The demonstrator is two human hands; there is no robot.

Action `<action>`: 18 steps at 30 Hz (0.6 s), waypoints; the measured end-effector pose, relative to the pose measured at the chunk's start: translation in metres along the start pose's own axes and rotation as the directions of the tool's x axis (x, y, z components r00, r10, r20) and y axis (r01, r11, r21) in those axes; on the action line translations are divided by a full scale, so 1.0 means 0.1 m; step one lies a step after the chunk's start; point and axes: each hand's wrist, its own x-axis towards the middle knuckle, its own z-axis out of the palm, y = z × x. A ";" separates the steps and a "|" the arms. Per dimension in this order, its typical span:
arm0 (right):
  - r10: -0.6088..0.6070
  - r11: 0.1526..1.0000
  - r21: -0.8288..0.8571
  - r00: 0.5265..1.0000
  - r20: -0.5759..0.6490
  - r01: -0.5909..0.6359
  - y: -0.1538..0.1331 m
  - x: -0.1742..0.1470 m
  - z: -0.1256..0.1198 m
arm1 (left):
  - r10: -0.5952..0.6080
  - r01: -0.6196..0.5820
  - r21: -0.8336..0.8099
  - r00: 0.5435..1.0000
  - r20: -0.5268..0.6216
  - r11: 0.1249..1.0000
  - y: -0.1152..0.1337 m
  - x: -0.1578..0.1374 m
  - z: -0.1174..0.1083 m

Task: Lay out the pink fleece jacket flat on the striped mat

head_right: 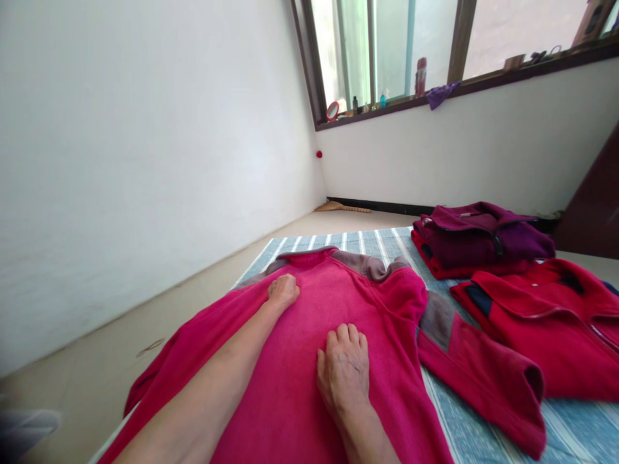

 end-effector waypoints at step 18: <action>-0.006 1.000 -0.009 1.000 0.022 0.006 0.03 0.01 0.01 | -0.183 0.203 0.106 0.968 -0.172 0.974 -1.33 -0.52 -0.72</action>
